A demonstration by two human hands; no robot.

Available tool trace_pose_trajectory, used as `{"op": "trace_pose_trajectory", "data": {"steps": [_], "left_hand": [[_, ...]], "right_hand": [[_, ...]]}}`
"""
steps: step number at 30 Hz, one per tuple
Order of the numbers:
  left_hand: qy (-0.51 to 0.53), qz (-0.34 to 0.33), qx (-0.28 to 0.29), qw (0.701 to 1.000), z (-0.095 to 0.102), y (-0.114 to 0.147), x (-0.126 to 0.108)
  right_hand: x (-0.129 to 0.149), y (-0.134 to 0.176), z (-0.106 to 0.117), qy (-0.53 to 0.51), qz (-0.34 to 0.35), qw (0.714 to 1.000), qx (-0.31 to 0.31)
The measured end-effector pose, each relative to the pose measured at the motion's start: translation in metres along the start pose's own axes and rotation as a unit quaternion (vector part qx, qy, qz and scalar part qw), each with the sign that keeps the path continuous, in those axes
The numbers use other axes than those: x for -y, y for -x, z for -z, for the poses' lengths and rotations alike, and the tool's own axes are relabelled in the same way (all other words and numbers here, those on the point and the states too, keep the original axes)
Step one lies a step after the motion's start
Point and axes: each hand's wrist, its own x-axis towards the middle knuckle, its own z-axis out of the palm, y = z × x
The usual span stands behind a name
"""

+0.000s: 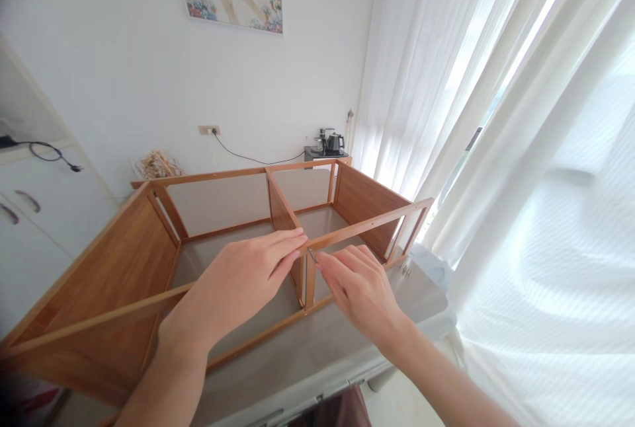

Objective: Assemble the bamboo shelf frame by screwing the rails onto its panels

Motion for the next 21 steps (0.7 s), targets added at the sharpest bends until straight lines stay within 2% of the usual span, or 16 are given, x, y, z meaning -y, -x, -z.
{"op": "trace_pose_trajectory", "data": {"steps": [9, 11, 13, 15, 17, 21], "left_hand": [[-0.009, 0.004, -0.001, 1.0, 0.0, 0.0, -0.002], [-0.009, 0.004, -0.001, 1.0, 0.0, 0.0, -0.002], [-0.008, 0.002, 0.0, 1.0, -0.001, 0.0, -0.002], [-0.007, 0.0, 0.001, 1.0, -0.002, 0.0, -0.001], [-0.006, -0.002, 0.004, 1.0, -0.002, -0.001, -0.001], [-0.001, -0.002, 0.015, 1.0, -0.002, -0.003, 0.001]], "right_hand": [[-0.002, -0.007, 0.012, 0.019, 0.006, 0.999, 0.049], [-0.001, -0.006, 0.01, -0.005, -0.02, 0.998, 0.055], [0.004, -0.004, 0.006, -0.07, -0.09, 0.991, 0.072], [0.013, -0.004, 0.0, -0.167, -0.188, 0.963, 0.1], [0.022, -0.003, -0.006, -0.276, -0.262, 0.918, 0.112], [0.037, -0.001, -0.021, -0.455, -0.313, 0.831, 0.068]]}}
